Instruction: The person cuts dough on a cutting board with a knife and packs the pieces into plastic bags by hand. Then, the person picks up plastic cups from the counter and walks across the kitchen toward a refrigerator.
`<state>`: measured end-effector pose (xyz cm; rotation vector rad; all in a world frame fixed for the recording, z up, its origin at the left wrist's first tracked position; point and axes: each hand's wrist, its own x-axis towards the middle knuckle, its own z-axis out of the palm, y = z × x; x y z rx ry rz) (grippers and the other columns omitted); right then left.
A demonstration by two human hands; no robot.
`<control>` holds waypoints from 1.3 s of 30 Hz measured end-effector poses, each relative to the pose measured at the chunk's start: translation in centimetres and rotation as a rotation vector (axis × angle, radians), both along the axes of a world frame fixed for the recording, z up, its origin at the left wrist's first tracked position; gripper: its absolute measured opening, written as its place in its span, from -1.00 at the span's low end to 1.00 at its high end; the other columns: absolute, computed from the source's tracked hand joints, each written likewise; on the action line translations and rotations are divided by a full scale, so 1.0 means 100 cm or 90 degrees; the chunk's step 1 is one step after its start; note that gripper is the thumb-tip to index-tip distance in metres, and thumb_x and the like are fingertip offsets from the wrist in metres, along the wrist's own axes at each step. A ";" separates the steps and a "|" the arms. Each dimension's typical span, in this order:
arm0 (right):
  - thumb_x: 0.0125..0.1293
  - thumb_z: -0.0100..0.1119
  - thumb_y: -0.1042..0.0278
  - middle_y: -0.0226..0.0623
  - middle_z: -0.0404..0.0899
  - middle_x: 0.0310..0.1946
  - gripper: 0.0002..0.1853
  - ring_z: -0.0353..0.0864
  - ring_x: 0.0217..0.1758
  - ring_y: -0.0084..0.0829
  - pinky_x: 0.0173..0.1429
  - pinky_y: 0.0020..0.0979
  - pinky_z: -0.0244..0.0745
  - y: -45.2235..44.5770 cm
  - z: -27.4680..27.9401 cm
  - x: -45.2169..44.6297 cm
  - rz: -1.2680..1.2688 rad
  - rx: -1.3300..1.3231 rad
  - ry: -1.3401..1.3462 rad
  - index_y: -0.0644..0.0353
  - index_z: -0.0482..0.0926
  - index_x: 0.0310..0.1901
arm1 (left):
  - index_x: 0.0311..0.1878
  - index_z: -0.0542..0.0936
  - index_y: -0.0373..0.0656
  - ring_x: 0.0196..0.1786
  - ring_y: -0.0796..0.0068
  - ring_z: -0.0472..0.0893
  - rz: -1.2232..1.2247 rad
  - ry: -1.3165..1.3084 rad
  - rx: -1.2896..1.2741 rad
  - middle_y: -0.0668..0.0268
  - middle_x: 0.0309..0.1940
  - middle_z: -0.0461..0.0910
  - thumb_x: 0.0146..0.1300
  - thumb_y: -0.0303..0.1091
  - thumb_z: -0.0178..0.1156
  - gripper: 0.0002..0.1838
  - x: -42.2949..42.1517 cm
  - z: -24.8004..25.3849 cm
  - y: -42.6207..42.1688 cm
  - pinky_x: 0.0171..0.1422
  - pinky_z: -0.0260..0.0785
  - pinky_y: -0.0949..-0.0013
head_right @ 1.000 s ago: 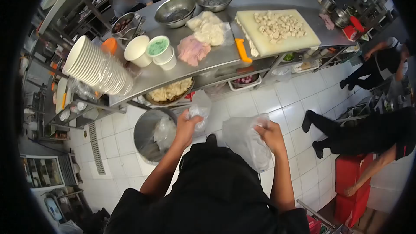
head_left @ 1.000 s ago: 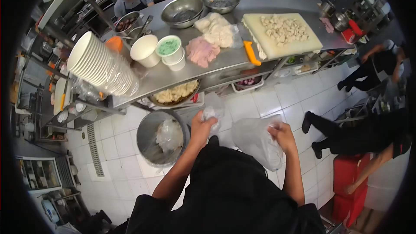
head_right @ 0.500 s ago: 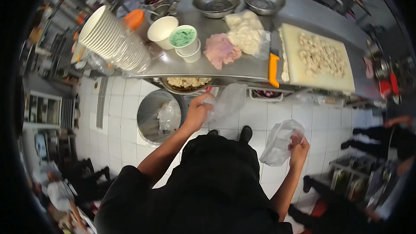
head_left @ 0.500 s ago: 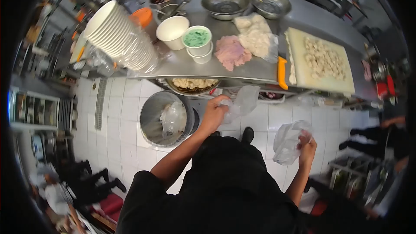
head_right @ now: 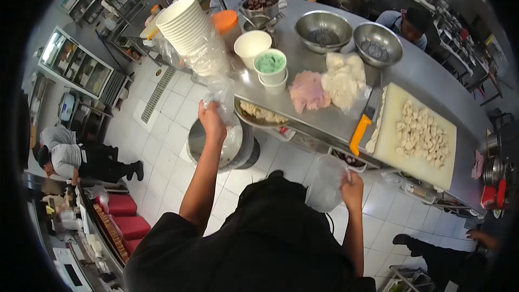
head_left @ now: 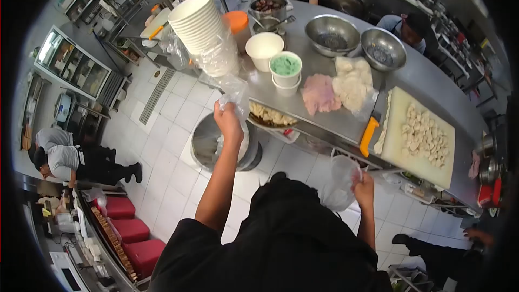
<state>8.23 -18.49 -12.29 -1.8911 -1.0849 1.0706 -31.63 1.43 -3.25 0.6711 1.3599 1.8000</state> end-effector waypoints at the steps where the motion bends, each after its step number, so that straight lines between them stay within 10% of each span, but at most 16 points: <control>1: 0.37 0.12 0.47 -0.30 0.61 -0.41 -0.76 0.52 -0.56 -0.52 -0.45 -0.44 0.46 0.003 0.001 -0.004 -0.007 0.001 0.008 0.33 0.61 0.01 | -0.09 0.48 -0.23 -0.23 0.50 0.49 -0.005 -0.002 0.010 0.34 -0.26 0.52 0.14 -0.55 0.01 -0.75 0.002 0.002 0.016 -0.10 0.35 0.41; 5: 0.34 0.14 0.49 -0.31 0.61 -0.44 -0.78 0.51 -0.58 -0.53 -0.46 -0.44 0.44 0.002 0.008 -0.034 -0.058 -0.014 0.047 0.34 0.61 -0.01 | 0.10 0.48 -0.28 -0.20 0.50 0.51 -0.070 0.179 0.098 0.34 -0.19 0.58 0.23 -0.47 0.04 -0.65 -0.005 -0.016 0.078 -0.04 0.37 0.38; 10: 0.33 0.14 0.46 -0.37 0.58 -0.49 -0.81 0.49 -0.59 -0.57 -0.47 -0.46 0.42 -0.015 0.014 -0.057 -0.142 -0.055 0.022 0.31 0.62 -0.08 | 0.48 0.07 -0.41 0.44 -0.21 0.17 -0.151 0.560 0.011 -0.26 0.38 0.09 0.25 -0.56 -0.06 -0.31 0.002 -0.067 0.124 0.56 -0.04 0.13; 19: 0.29 0.11 0.51 -0.30 0.60 -0.44 -0.71 0.52 -0.55 -0.54 -0.41 -0.46 0.46 -0.030 0.017 -0.092 -0.234 -0.097 0.076 0.34 0.62 0.02 | 0.04 0.63 -0.31 0.12 -0.06 0.49 0.016 0.798 0.120 -0.01 0.06 0.47 0.14 -0.52 0.33 -0.65 0.001 -0.079 0.157 0.16 0.39 0.10; 25: 0.29 0.15 0.46 -0.32 0.59 -0.50 -0.71 0.52 -0.58 -0.55 -0.46 -0.45 0.43 -0.017 0.028 -0.099 -0.216 -0.070 0.033 0.32 0.62 0.02 | 0.02 0.63 -0.35 -0.15 -0.03 0.58 0.000 0.761 0.059 -0.01 -0.11 0.53 0.14 -0.55 0.33 -0.66 0.005 -0.080 0.163 -0.05 0.46 0.08; 33: 0.26 0.20 0.48 -0.37 0.57 -0.50 -0.72 0.55 -0.55 -0.56 -0.41 -0.47 0.45 0.006 0.043 -0.101 -0.194 -0.036 0.006 0.33 0.61 0.00 | 0.31 0.42 -0.37 -0.16 0.27 0.61 -0.134 0.475 0.104 -0.02 0.14 0.48 0.14 -0.62 0.30 -0.39 -0.011 -0.087 0.172 -0.08 0.52 0.32; 39: 0.17 0.28 0.40 0.04 0.68 -0.11 -0.61 0.65 0.02 0.03 0.13 -0.19 0.51 0.017 0.047 -0.105 -0.141 -0.056 -0.144 0.29 0.60 0.05 | 0.29 0.45 -0.31 -0.15 0.33 0.58 -0.195 0.411 0.065 0.09 0.19 0.45 0.24 -0.42 0.36 -0.45 -0.022 -0.063 0.108 -0.04 0.50 0.35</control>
